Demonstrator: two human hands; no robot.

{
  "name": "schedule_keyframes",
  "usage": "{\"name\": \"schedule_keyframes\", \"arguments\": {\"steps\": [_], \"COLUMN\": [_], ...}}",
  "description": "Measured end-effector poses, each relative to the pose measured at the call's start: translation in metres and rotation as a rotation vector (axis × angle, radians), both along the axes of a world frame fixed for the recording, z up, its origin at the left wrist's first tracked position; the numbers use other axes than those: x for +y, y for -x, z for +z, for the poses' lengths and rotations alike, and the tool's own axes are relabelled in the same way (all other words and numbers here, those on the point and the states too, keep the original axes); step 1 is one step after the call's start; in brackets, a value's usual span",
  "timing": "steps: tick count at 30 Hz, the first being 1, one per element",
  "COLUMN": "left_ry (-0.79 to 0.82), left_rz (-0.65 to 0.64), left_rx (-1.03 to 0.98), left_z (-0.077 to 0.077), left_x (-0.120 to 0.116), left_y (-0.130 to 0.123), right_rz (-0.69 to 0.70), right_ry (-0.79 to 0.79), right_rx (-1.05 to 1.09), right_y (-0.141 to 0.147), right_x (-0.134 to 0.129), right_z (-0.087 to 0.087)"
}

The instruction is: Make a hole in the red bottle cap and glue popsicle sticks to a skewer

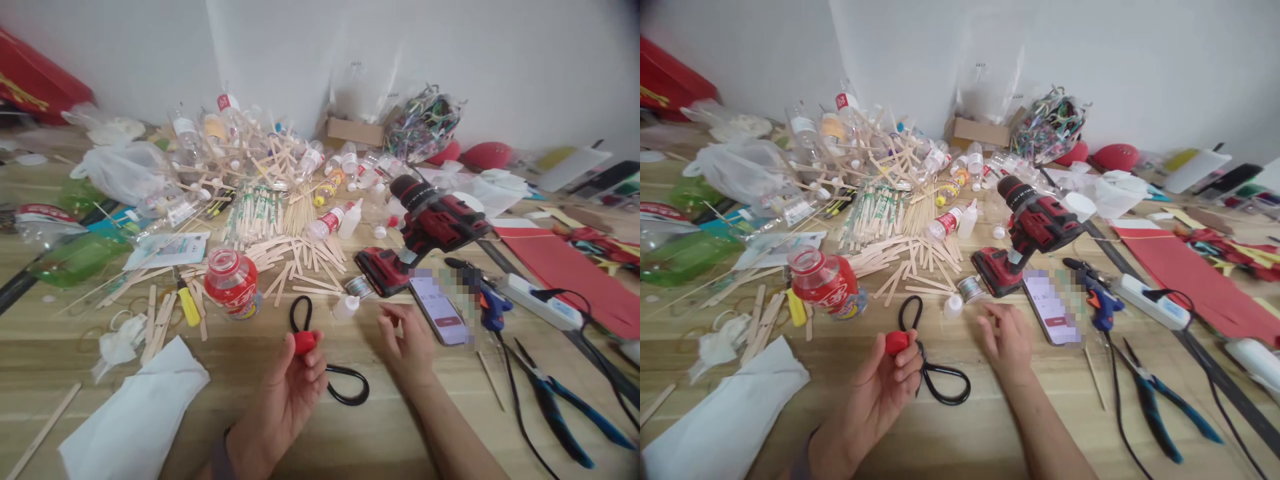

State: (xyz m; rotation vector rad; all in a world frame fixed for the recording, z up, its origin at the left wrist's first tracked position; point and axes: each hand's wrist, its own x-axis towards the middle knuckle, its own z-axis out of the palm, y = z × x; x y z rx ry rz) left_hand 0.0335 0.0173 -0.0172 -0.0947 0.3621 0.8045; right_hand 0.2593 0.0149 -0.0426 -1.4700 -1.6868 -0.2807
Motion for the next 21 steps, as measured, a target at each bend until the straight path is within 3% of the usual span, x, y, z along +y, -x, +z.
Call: {"name": "schedule_keyframes", "arguments": {"steps": [5,11,17,21], "left_ry": [-0.001,-0.013,-0.118,-0.150], "left_rz": [-0.044,0.011,0.060,0.036], "left_rx": [-0.047,-0.033,0.024,0.043], "left_z": [-0.001,0.001,-0.003,-0.007], "left_x": [0.001,0.005,0.006,0.004], "left_y": [0.001,0.007,0.008,0.004], "right_rz": [-0.138,-0.376,-0.373,-0.284], "right_ry": [-0.026,-0.060,-0.140,-0.129], "right_rx": [0.084,0.378,0.683,0.783], "right_y": [-0.008,-0.016,-0.035,-0.047], "right_x": [0.004,0.007,0.026,0.047], "right_z": [0.000,0.004,0.000,0.014]}}
